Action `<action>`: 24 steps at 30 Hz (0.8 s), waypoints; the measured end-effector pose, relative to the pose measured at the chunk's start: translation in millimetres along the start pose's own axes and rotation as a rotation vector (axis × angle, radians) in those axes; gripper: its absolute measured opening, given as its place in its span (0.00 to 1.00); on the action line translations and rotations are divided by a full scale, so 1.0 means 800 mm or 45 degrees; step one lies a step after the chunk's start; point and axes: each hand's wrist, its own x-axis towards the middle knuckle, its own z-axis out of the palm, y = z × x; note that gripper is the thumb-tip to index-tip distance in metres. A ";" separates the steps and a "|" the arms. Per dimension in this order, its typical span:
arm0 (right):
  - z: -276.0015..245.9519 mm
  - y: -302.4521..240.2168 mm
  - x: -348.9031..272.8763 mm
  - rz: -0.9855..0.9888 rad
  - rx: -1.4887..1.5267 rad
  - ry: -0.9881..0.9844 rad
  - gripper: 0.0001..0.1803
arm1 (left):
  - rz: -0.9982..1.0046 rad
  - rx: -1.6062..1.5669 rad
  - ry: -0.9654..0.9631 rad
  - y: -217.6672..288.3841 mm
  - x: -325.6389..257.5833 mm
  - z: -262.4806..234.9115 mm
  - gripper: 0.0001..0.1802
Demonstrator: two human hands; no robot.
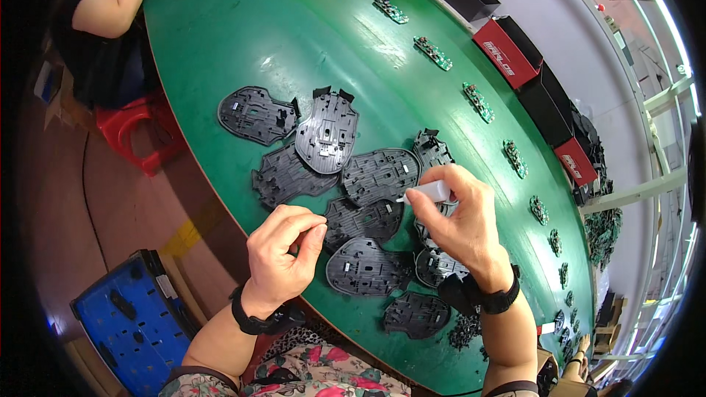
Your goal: The person assembles electronic components at a workstation, applying adhesive to black plastic housings and inserting small parts by hand. They repeatedly pick up housings, apply glue, insert components, and place the assembled units into a cardboard box.
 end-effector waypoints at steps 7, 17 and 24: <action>0.009 0.001 -0.007 -0.129 -0.055 -0.049 0.11 | 0.008 -0.020 0.005 0.001 0.002 0.000 0.02; 0.011 -0.028 0.022 -0.151 -0.056 0.032 0.11 | 0.001 -0.065 0.018 -0.003 0.001 -0.004 0.03; 0.057 -0.046 0.076 -0.379 0.006 -0.030 0.12 | -0.057 -0.077 0.053 0.000 0.007 -0.006 0.03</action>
